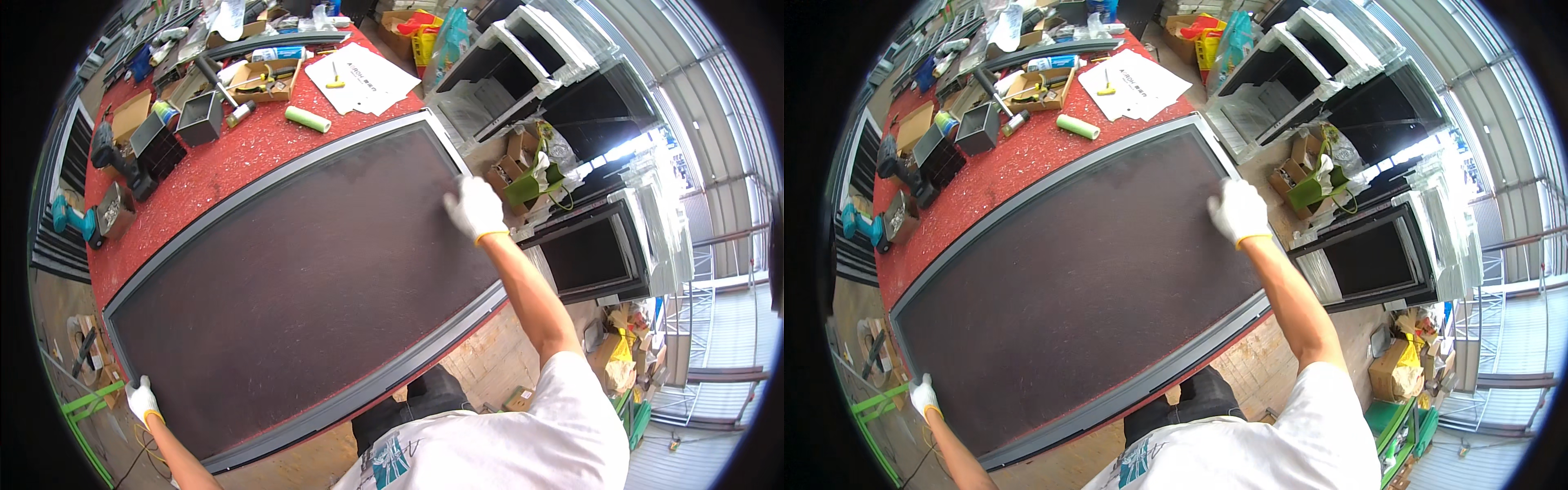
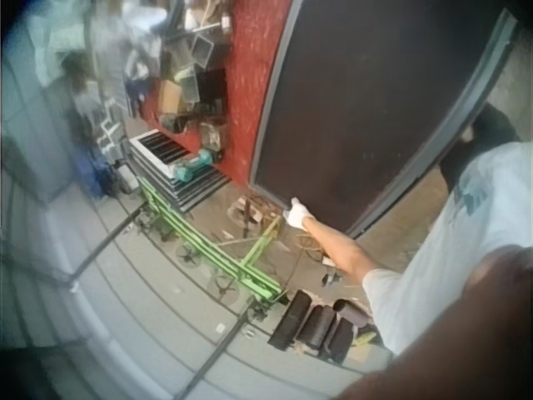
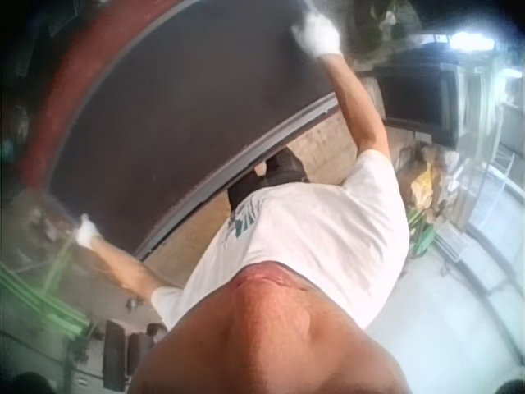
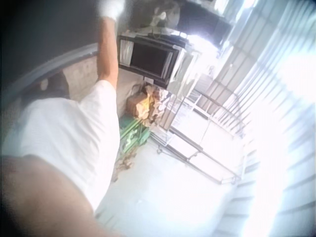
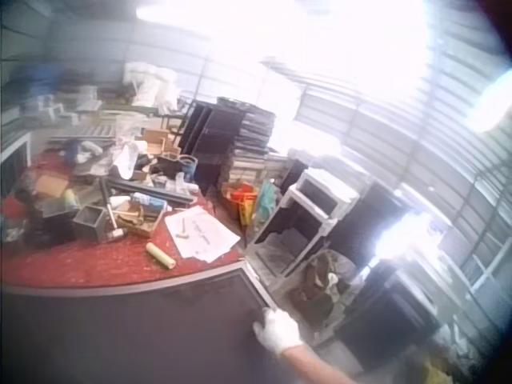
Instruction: The person handles black mesh sheets and a window frame in a workshop. They place a mesh sheet on the floor, pick up a window frame from a red workbench, and fit the mesh into the frame. The person then places the assembled screen on a stack and picks up a power drill.
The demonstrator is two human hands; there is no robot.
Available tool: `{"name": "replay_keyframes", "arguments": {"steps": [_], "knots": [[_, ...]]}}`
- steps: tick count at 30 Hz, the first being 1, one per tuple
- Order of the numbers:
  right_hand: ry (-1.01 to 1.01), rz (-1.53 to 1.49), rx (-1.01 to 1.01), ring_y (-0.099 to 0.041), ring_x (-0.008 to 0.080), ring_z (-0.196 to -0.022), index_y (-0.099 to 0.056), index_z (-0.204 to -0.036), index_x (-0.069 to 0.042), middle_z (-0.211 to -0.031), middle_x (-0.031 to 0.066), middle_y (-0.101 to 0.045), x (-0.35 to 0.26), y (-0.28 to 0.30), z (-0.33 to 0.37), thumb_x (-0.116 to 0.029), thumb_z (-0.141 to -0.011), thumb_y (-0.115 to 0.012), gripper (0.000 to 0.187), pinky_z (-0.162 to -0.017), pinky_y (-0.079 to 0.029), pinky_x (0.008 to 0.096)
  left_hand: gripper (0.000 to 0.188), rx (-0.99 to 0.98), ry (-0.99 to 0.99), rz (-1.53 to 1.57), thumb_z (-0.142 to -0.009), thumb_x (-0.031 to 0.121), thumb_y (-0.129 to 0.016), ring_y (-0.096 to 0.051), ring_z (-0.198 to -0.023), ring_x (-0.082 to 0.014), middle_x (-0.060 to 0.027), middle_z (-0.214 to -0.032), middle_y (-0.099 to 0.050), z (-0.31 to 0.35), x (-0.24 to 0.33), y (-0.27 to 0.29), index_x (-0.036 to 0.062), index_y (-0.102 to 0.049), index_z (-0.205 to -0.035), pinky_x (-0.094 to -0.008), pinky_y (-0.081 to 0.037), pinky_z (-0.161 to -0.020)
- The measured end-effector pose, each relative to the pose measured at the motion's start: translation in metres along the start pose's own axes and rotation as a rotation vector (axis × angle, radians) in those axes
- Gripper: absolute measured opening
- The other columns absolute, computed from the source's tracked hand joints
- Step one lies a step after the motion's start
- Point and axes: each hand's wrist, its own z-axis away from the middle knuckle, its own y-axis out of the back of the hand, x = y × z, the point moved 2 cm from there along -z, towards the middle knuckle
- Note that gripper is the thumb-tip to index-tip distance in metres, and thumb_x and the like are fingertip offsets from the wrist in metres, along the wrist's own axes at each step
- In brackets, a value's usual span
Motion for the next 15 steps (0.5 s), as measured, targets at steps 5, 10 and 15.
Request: {"name": "replay_keyframes", "arguments": {"steps": [5, 10, 15], "knots": [[0.077, -0.03, -0.049, -0.055, 0.043, -0.14, -0.061, -0.144, 0.001, -0.153, 0.0255, -0.056, -0.034, -0.026, 0.042, -0.038, -0.095, -0.074, 0.064, -0.117, -0.047, 0.0506, 0.057, 0.372, -0.076, -0.568, -0.103, 0.043, -0.065, -0.066, -0.126, -0.0462, -0.0235, -0.145, -0.065, 0.051, 0.03, 0.004, 0.0023, -0.065, -0.142, -0.054, -0.053, -0.108], [0.11, -0.074, 0.079, -0.059, 0.0418, -0.134, -0.064, -0.137, 0.003, -0.146, 0.0257, -0.059, -0.033, -0.034, 0.048, -0.034, -0.092, -0.074, 0.059, -0.113, -0.049, 0.052, 0.065, 0.082, -0.005, -0.312, -0.107, 0.05, -0.056, -0.064, -0.132, -0.0461, -0.0273, -0.148, -0.063, 0.118, 0.05, -0.002, -0.0011, -0.063, -0.147, -0.0515, -0.05, -0.115], [0.189, -0.025, 0.099, -0.058, 0.0447, -0.141, -0.069, -0.138, 0.003, -0.148, 0.028, -0.064, -0.031, -0.036, 0.045, -0.038, -0.094, -0.067, 0.06, -0.121, -0.045, 0.0502, 0.058, 0.204, -0.029, -0.062, -0.099, 0.042, -0.072, -0.064, -0.134, -0.0441, -0.0278, -0.139, -0.07, 0.199, 0.057, 0.006, -0.0032, -0.072, -0.136, -0.0485, -0.047, -0.119]]}}
